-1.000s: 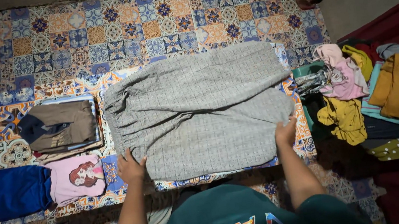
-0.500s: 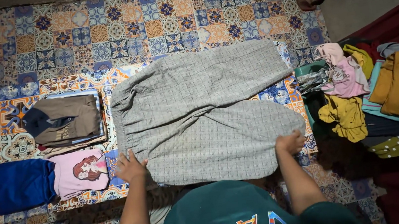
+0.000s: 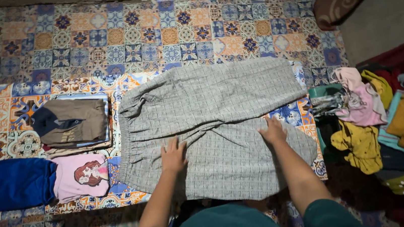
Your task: Folding various items of clothing including shirts, shorts, and pants on a low surface.
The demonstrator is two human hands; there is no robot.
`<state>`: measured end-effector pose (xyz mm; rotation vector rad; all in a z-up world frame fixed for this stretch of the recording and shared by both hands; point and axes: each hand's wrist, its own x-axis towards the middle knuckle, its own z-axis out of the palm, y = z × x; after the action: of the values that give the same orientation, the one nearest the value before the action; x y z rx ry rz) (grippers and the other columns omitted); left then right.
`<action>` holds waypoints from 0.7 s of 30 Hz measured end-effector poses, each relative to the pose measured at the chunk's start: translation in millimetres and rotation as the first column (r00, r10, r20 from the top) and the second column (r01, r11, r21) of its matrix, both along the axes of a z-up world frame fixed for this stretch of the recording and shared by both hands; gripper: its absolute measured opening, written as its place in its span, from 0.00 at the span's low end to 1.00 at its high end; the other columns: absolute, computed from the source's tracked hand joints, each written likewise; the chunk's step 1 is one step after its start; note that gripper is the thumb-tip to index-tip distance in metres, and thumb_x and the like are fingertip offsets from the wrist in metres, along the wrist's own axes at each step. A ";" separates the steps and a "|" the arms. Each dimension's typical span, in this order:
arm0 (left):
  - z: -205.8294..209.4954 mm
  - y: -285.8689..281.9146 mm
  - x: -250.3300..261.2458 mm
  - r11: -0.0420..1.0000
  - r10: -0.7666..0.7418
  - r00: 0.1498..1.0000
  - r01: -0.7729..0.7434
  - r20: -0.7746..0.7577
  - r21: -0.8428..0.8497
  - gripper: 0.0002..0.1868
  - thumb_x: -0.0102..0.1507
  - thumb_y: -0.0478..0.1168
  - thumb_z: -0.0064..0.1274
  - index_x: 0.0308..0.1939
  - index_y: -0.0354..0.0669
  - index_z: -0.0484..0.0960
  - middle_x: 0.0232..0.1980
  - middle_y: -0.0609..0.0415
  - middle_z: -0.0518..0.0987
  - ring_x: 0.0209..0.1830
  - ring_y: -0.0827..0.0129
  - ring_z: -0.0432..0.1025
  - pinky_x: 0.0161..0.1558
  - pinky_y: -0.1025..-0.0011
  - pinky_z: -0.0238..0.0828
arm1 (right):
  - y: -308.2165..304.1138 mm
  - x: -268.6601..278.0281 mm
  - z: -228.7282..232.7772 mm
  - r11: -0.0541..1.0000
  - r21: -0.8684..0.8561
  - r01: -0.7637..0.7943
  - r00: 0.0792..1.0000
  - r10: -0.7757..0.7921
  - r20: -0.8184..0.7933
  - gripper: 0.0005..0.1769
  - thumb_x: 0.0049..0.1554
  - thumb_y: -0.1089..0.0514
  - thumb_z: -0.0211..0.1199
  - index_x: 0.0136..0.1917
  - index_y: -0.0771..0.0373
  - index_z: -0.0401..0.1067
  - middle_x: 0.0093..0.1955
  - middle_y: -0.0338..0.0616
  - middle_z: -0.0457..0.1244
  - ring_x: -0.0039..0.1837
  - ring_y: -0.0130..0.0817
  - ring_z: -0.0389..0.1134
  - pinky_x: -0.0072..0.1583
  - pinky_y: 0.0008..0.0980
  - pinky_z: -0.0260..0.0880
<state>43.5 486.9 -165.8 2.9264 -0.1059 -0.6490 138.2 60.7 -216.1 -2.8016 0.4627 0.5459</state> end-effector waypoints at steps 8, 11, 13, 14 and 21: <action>-48.6 59.4 -96.5 0.761 0.622 0.669 -0.638 0.407 -0.116 0.43 0.59 0.55 0.63 0.74 0.51 0.62 0.77 0.30 0.55 0.79 0.40 0.48 0.73 0.38 0.44 | -41.3 -131.0 -56.5 0.958 -0.088 0.274 0.822 -0.185 0.539 0.55 0.51 0.36 0.71 0.83 0.59 0.54 0.84 0.62 0.47 0.85 0.57 0.40 0.77 0.67 0.41; -73.9 75.9 -119.0 0.375 0.886 0.268 -0.894 0.378 -0.246 0.49 0.59 0.55 0.63 0.76 0.38 0.57 0.76 0.25 0.56 0.77 0.35 0.50 0.71 0.38 0.48 | -58.5 -167.8 -80.9 0.804 -0.035 0.594 0.722 -0.513 0.464 0.64 0.48 0.30 0.72 0.82 0.69 0.52 0.82 0.67 0.48 0.83 0.62 0.41 0.76 0.66 0.43; -86.1 85.7 -117.9 0.136 0.974 0.061 -0.929 0.219 -0.345 0.52 0.60 0.55 0.63 0.77 0.33 0.53 0.76 0.27 0.58 0.76 0.35 0.53 0.71 0.40 0.52 | -62.2 -173.2 -78.5 0.702 -0.026 0.712 0.663 -0.659 0.354 0.65 0.46 0.28 0.72 0.81 0.72 0.53 0.80 0.68 0.49 0.81 0.63 0.44 0.75 0.65 0.46; -90.4 90.1 -113.3 0.060 0.990 -0.008 -0.883 0.144 -0.466 0.54 0.60 0.55 0.65 0.75 0.24 0.52 0.72 0.23 0.60 0.72 0.34 0.57 0.70 0.43 0.56 | -63.8 -171.9 -76.5 0.641 -0.031 0.767 0.633 -0.747 0.204 0.64 0.45 0.25 0.72 0.77 0.74 0.59 0.77 0.70 0.54 0.78 0.63 0.51 0.74 0.61 0.53; -97.9 106.4 -71.8 -0.728 0.679 -0.170 -0.289 -0.715 -0.622 0.41 0.55 0.53 0.67 0.62 0.27 0.71 0.57 0.43 0.79 0.49 0.52 0.78 0.52 0.53 0.78 | -107.9 -172.7 -129.6 0.379 0.384 0.842 0.485 -0.844 -0.231 0.56 0.44 0.32 0.76 0.67 0.79 0.65 0.67 0.63 0.61 0.64 0.56 0.65 0.63 0.46 0.65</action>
<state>-28.3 593.3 -263.7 0.7534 1.2840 0.3817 -34.5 -47.2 -345.7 -1.7270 1.4449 0.3193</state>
